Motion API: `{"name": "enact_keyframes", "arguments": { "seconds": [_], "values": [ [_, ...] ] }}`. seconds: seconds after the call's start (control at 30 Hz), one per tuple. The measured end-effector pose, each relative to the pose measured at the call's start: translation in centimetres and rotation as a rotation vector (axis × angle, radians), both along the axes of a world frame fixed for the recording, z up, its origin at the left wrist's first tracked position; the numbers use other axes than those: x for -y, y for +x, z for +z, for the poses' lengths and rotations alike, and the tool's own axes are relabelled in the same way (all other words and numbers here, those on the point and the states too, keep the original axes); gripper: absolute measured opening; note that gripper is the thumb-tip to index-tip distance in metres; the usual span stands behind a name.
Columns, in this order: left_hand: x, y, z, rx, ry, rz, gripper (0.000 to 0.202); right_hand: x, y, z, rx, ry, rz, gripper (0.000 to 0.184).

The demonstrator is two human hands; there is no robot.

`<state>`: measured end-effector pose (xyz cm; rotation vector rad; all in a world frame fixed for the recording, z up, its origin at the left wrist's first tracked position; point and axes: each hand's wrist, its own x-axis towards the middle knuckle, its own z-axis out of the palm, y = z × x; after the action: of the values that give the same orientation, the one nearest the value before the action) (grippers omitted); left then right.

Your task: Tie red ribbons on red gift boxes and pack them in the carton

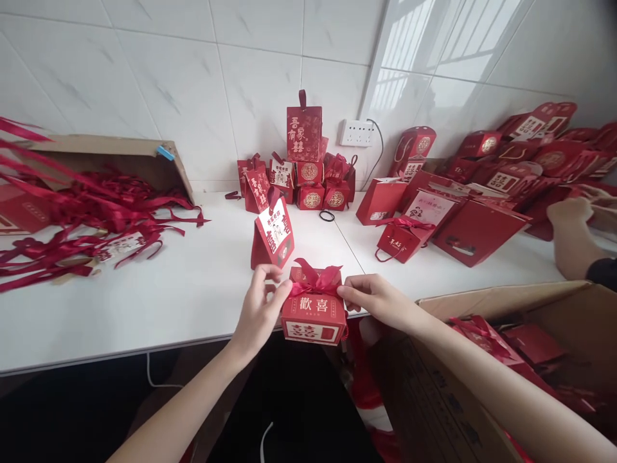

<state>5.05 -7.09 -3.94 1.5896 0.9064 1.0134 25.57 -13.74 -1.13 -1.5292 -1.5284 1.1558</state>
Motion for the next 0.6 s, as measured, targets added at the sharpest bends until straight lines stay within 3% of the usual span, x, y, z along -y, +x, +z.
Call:
{"name": "enact_keyframes", "arguments": {
  "seconds": [0.07,0.17,0.4,0.6],
  "values": [
    [-0.3,-0.6,0.1,-0.092,-0.046,-0.019,0.03,-0.3,0.1,0.0,-0.077,-0.018,0.025,0.049],
    [-0.4,-1.1,0.5,-0.2,-0.116,-0.145,0.044,-0.6,0.2,-0.3,-0.165,-0.047,0.028,0.049],
    [-0.9,-0.9,-0.4,-0.162,-0.058,-0.151,0.038,-1.2,0.6,-1.6,-0.242,-0.035,0.008,0.044],
    [-1.1,-0.8,-1.1,-0.12,-0.03,-0.19,0.037,-1.5,0.7,-2.6,-0.538,-0.093,0.064,0.039]
  ]
}}
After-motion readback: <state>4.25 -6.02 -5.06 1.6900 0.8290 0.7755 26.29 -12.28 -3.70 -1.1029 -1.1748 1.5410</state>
